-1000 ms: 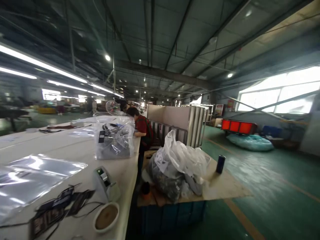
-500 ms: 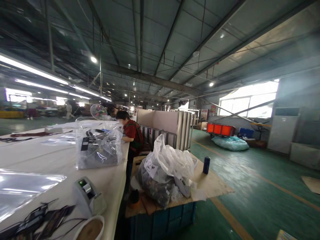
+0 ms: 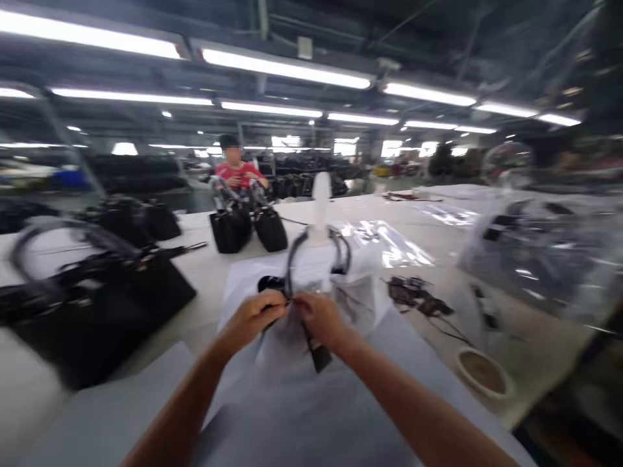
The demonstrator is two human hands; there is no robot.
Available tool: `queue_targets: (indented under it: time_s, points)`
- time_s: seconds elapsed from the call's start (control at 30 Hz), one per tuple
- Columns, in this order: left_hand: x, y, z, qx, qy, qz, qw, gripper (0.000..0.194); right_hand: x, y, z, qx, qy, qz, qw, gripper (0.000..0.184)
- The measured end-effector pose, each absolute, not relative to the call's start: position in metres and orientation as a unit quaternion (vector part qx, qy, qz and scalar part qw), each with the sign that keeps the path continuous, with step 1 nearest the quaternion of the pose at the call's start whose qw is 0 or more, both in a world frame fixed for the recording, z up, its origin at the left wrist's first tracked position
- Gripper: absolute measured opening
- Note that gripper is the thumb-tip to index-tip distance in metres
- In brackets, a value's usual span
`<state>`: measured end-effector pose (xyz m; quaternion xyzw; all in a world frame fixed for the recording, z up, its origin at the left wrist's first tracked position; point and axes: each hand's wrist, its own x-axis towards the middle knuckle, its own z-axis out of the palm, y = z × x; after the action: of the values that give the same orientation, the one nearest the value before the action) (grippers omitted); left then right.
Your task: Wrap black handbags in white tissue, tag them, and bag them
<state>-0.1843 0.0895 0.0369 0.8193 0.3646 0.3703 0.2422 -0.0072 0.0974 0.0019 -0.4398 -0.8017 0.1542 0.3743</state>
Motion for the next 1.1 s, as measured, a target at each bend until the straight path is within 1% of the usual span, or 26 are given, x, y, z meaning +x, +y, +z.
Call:
queue_targets:
  time_s: [0.07, 0.1, 0.17, 0.23, 0.3, 0.37, 0.43, 0.53, 0.6, 0.67, 0.77, 0.83, 0.93, 1.03, 1.1]
  points:
    - [-0.211, 0.072, 0.043, 0.819, 0.380, 0.363, 0.230, 0.021, -0.026, 0.096, -0.001, -0.427, -0.762, 0.260, 0.412, 0.022]
    - [-0.214, 0.066, 0.044, 0.822, 0.384, 0.368, 0.205, 0.022, -0.025, 0.094, -0.001, -0.426, -0.731, 0.325, 0.423, 0.024]
    - [-0.209, 0.056, 0.044, 0.827, 0.406, 0.374, 0.104, 0.018, -0.015, 0.091, 0.001, -0.415, -0.663, 0.457, 0.423, 0.024]
    - [-0.196, 0.047, 0.038, 0.837, 0.424, 0.346, -0.024, 0.014, -0.004, 0.085, 0.004, -0.395, -0.598, 0.559, 0.417, 0.028]
    - [-0.181, 0.037, 0.026, 0.842, 0.425, 0.304, -0.135, 0.012, 0.001, 0.080, 0.005, -0.377, -0.539, 0.623, 0.424, 0.035]
    - [-0.167, 0.029, 0.009, 0.834, 0.424, 0.285, -0.208, 0.015, 0.000, 0.077, 0.003, -0.352, -0.486, 0.671, 0.435, 0.042]
    - [-0.156, 0.024, -0.007, 0.815, 0.443, 0.284, -0.243, 0.018, -0.002, 0.075, 0.000, -0.319, -0.448, 0.707, 0.444, 0.049]
    - [-0.148, 0.020, -0.023, 0.789, 0.476, 0.295, -0.254, 0.017, 0.000, 0.070, -0.006, -0.290, -0.428, 0.732, 0.443, 0.057]
    - [-0.148, 0.020, -0.029, 0.783, 0.482, 0.303, -0.251, 0.016, 0.004, 0.065, -0.007, -0.275, -0.427, 0.744, 0.434, 0.057]
    - [-0.150, 0.020, -0.032, 0.784, 0.480, 0.308, -0.246, 0.018, 0.007, 0.060, -0.008, -0.248, -0.429, 0.763, 0.415, 0.052]
    - [-0.156, 0.021, -0.034, 0.784, 0.476, 0.337, -0.212, 0.019, 0.009, 0.052, -0.008, -0.204, -0.423, 0.805, 0.362, 0.039]
    - [-0.161, 0.021, -0.034, 0.776, 0.482, 0.378, -0.149, 0.014, 0.008, 0.047, -0.008, -0.182, -0.422, 0.824, 0.332, 0.033]
    - [-0.168, 0.018, -0.029, 0.728, 0.514, 0.454, 0.024, 0.018, 0.005, 0.042, -0.008, -0.168, -0.415, 0.835, 0.321, 0.030]
    - [-0.171, 0.011, -0.019, 0.628, 0.531, 0.523, 0.225, 0.028, -0.003, 0.037, -0.008, -0.189, -0.404, 0.823, 0.352, 0.027]
    - [-0.170, 0.006, -0.014, 0.557, 0.509, 0.557, 0.347, 0.028, -0.010, 0.034, -0.009, -0.216, -0.419, 0.792, 0.387, 0.023]
